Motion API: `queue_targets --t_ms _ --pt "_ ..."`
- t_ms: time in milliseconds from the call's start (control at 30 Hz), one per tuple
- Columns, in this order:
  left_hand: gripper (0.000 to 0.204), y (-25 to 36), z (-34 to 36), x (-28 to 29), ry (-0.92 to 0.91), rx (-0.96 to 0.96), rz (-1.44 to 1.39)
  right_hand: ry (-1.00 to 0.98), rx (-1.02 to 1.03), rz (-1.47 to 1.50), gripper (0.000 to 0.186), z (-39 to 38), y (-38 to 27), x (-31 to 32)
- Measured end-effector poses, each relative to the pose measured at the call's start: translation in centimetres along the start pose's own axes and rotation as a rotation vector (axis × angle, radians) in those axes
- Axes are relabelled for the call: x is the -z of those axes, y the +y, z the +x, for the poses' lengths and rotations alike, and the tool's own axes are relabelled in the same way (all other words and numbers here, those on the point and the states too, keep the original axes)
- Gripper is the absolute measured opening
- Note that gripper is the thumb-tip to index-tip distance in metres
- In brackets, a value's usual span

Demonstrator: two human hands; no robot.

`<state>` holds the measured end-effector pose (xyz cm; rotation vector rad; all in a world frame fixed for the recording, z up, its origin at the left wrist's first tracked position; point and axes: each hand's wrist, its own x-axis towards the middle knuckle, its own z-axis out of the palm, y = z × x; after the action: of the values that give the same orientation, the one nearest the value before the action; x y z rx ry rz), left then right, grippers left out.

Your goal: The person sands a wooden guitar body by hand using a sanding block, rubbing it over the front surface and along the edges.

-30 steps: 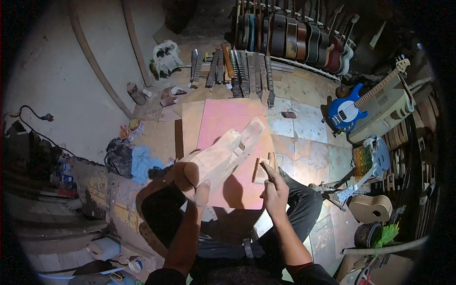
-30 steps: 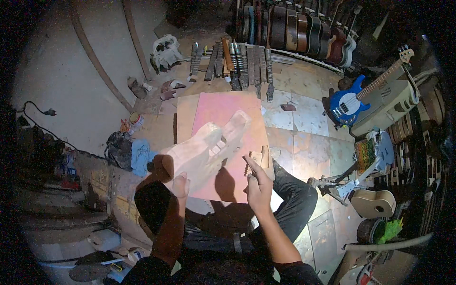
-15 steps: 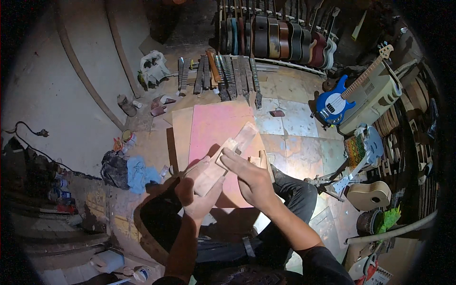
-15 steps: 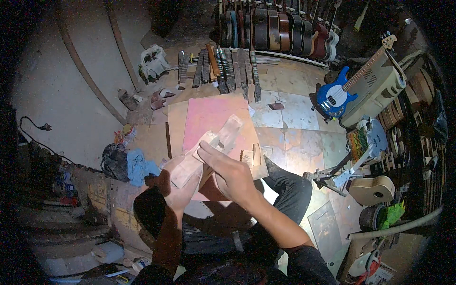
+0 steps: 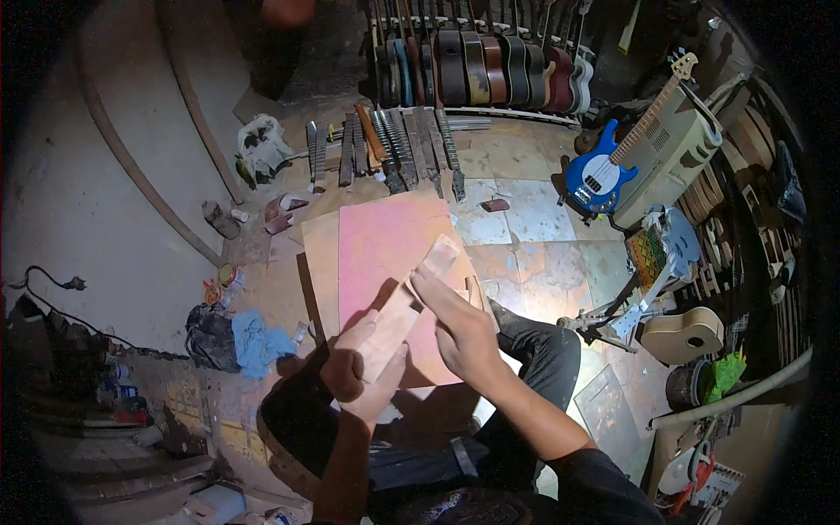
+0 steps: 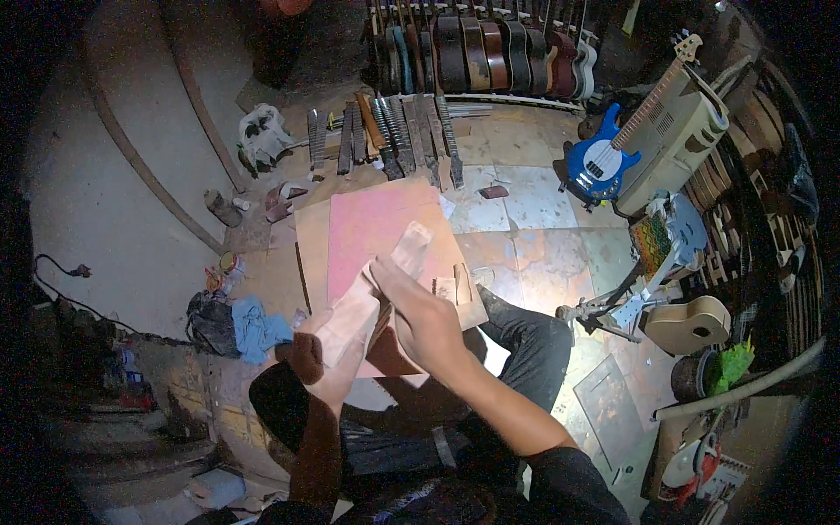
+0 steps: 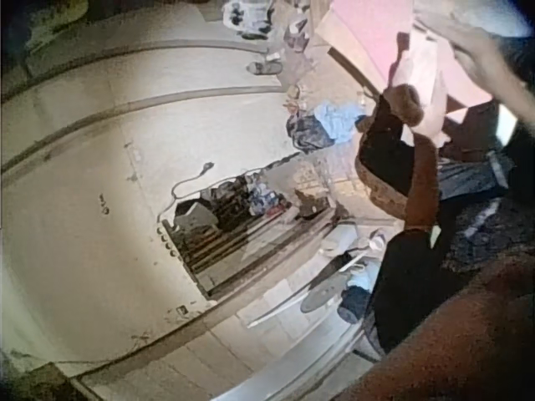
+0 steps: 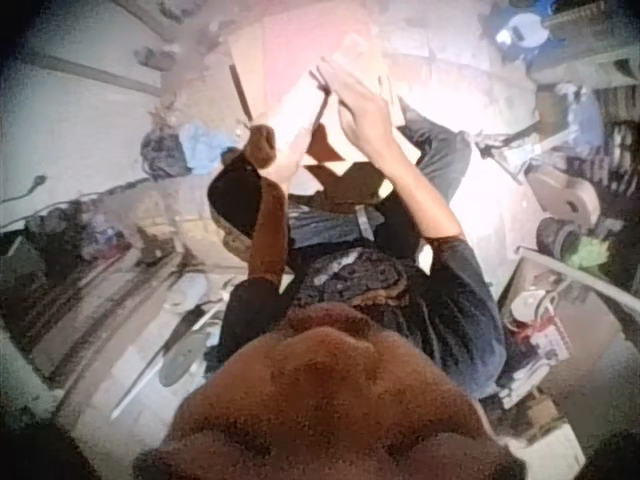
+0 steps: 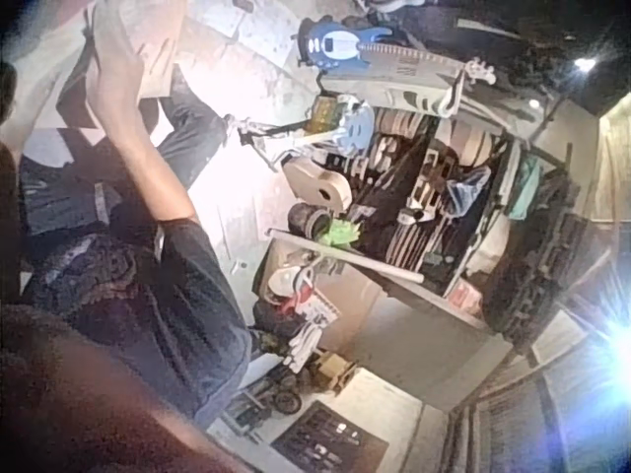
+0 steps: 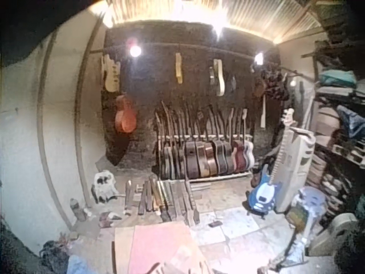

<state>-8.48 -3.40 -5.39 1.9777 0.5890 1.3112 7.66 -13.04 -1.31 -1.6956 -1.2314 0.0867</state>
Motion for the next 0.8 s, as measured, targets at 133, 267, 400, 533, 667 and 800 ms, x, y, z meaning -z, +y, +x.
queue_targets --t_ms 133,267,400,533,667,800 --pt "0.049 1.2 0.1 -0.2 -0.017 -0.012 0.047 -0.076 0.081 -0.038 0.062 0.2 -0.4 -0.3" --pt "0.052 0.6 -0.6 -0.6 -0.060 0.008 -0.009 -0.079 0.012 -0.049 0.062 0.7 1.4 0.7" --pt "0.062 1.0 -0.6 -0.6 -0.171 -0.019 -0.069 -0.173 0.057 -0.117 0.063 -0.5 -1.4 1.8" --pt "0.065 0.6 -1.4 -2.5 -0.150 -0.007 -0.139 -0.007 0.003 -0.092 0.060 -0.5 2.0 1.4" --pt "0.065 1.6 0.3 -2.7 -0.119 0.088 0.013 0.087 -0.122 0.129 0.062 -1.2 3.6 -0.2" --pt "0.069 -2.2 -1.4 -1.8 0.026 0.161 0.290 -0.097 -0.192 0.154 0.058 -3.4 3.7 -1.1"
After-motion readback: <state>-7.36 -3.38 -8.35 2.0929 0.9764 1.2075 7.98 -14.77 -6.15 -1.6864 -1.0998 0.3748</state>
